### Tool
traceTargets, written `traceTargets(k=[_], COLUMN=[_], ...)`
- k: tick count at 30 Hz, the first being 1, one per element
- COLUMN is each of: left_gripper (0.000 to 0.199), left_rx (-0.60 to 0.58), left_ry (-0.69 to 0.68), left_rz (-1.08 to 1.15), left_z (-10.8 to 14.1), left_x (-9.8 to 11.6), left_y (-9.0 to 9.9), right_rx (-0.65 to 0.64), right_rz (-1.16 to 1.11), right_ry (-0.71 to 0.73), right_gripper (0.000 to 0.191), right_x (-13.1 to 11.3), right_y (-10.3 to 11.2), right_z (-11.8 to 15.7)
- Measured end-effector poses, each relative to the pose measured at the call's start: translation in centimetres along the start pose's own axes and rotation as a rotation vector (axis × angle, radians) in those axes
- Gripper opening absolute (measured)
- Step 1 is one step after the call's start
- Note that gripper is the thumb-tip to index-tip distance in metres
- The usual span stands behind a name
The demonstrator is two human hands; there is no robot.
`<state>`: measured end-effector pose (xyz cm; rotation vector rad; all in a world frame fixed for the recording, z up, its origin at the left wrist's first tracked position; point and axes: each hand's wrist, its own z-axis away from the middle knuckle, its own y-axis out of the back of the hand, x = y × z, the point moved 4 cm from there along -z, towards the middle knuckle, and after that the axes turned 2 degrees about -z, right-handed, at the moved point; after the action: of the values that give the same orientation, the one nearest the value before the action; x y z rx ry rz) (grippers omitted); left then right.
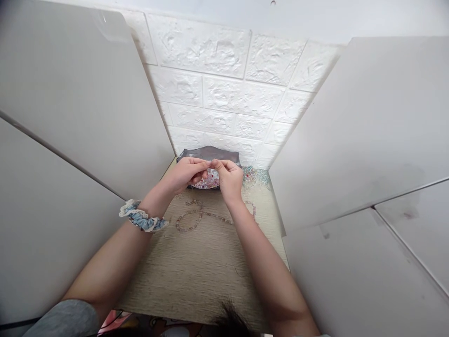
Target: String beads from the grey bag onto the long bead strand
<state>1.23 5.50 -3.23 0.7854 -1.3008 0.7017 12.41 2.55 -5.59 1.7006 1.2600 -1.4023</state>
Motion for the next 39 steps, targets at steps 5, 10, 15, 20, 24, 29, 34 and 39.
traceTargets(k=[5, 10, 15, 20, 24, 29, 34, 39], left_gripper=[0.023, 0.021, 0.021, 0.022, 0.021, 0.024, 0.025, 0.021], left_rx=[-0.046, -0.048, -0.038, -0.025, -0.018, 0.001, -0.001, 0.005], left_ry=[0.009, 0.01, -0.004, -0.019, -0.016, -0.004, -0.009, -0.009], left_rz=[0.093, 0.148, 0.125, 0.101, 0.084, 0.046, 0.044, 0.04], left_z=[0.0, -0.2, -0.2, -0.2, -0.2, -0.2, -0.2, -0.2], left_x=[-0.2, -0.2, -0.1, 0.0, 0.0, 0.1, 0.1, 0.1], left_y=[-0.2, 0.2, 0.7, 0.6, 0.6, 0.6, 0.7, 0.8], right_rx=[0.055, -0.079, -0.141, -0.148, -0.126, -0.078, -0.152, -0.156], right_rz=[0.284, 0.512, 0.575, 0.497, 0.556, 0.725, 0.866, 0.824], right_ry=[0.345, 0.494, 0.447, 0.37, 0.358, 0.487, 0.659, 0.621], right_gripper=[0.02, 0.023, 0.028, 0.026, 0.028, 0.025, 0.026, 0.026], right_x=[-1.6, -1.7, -1.8, -2.1, -2.3, -2.6, -2.4, -2.6], right_y=[0.4, 0.2, 0.0, 0.3, 0.5, 0.5, 0.2, 0.1], right_z=[0.6, 0.6, 0.3, 0.1, -0.1, 0.2, 0.6, 0.7])
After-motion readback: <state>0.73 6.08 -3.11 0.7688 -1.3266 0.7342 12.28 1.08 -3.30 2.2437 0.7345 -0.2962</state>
